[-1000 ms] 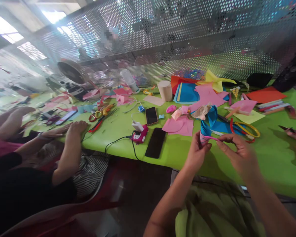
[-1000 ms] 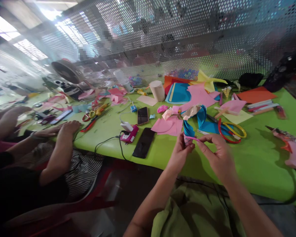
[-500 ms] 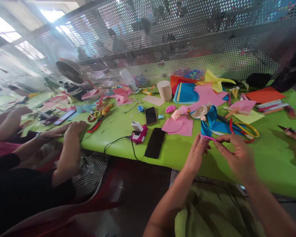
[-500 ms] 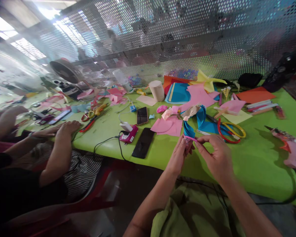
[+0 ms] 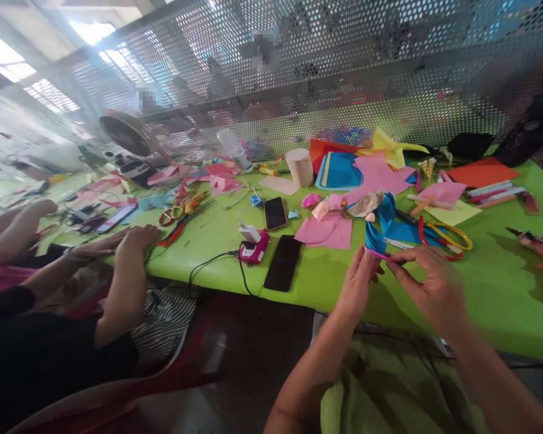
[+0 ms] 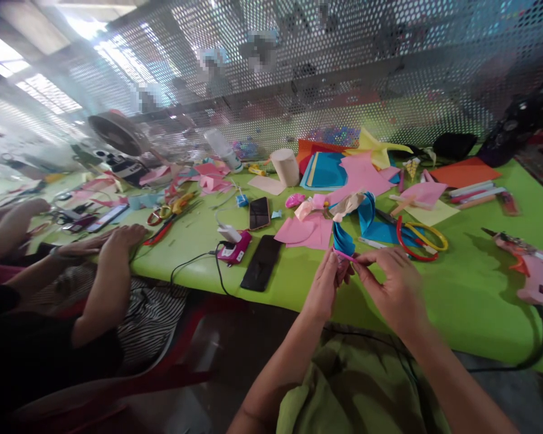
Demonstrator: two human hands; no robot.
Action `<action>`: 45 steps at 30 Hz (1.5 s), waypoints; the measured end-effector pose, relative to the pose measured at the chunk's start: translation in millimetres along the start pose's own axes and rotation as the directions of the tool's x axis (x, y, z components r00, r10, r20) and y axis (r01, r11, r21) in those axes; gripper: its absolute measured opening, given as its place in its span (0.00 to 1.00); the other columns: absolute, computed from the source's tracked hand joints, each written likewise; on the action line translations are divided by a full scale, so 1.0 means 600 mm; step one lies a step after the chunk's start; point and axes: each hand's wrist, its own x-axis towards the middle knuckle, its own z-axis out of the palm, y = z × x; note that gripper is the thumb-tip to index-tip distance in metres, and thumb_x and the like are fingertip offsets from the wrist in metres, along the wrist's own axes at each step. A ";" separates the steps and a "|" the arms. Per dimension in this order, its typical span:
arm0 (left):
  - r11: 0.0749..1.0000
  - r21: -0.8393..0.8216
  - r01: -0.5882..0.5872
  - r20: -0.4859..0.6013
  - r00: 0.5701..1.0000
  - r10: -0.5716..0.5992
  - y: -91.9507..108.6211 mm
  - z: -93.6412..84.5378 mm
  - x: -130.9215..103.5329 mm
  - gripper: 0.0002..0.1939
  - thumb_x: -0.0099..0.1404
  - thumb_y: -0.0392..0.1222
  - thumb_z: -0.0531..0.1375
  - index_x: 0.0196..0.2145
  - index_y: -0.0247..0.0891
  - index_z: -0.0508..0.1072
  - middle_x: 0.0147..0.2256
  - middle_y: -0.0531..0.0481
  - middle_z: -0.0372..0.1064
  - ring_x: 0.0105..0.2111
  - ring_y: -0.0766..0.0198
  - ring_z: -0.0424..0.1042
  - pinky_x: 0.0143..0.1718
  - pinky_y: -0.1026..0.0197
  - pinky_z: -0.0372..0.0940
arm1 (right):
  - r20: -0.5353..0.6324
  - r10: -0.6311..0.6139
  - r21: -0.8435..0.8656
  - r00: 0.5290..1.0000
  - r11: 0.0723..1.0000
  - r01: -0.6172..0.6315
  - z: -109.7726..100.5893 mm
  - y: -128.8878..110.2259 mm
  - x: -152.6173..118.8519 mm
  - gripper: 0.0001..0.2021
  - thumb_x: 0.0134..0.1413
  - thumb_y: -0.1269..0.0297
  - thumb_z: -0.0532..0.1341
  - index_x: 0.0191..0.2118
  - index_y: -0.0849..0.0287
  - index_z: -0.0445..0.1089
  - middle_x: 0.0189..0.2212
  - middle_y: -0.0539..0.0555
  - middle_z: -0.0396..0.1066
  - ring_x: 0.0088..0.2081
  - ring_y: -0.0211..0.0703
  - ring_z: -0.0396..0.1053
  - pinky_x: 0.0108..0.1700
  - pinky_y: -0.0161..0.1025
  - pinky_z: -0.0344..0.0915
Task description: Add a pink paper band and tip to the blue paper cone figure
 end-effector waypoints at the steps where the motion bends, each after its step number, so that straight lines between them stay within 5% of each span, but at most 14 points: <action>1: 1.000 0.006 -0.006 0.000 1.000 0.006 -0.001 0.000 0.000 0.27 0.69 0.69 0.63 0.45 0.40 0.76 0.40 0.49 0.72 0.36 0.63 0.67 0.38 0.62 0.60 | 0.006 -0.005 0.000 1.000 1.000 0.005 0.000 0.000 0.000 0.03 0.68 0.61 0.68 0.41 0.52 0.76 0.36 0.52 0.80 0.40 0.51 0.76 0.45 0.47 0.69; 36: 0.999 -0.039 -0.005 -0.018 1.000 0.005 0.010 0.006 -0.002 0.24 0.69 0.66 0.65 0.41 0.39 0.74 0.34 0.53 0.68 0.32 0.66 0.65 0.32 0.63 0.58 | 0.063 -0.110 -0.113 0.992 0.987 0.117 -0.003 -0.005 0.003 0.03 0.68 0.63 0.66 0.39 0.50 0.76 0.35 0.53 0.82 0.39 0.53 0.76 0.46 0.50 0.69; 45: 0.997 -0.078 -0.015 -0.023 1.000 0.013 0.012 0.009 -0.002 0.29 0.67 0.69 0.66 0.31 0.40 0.65 0.26 0.57 0.56 0.26 0.68 0.56 0.29 0.62 0.54 | 0.067 -0.097 -0.114 0.993 0.988 0.104 -0.006 -0.008 0.005 0.01 0.68 0.63 0.66 0.41 0.51 0.76 0.36 0.52 0.82 0.40 0.53 0.77 0.47 0.50 0.69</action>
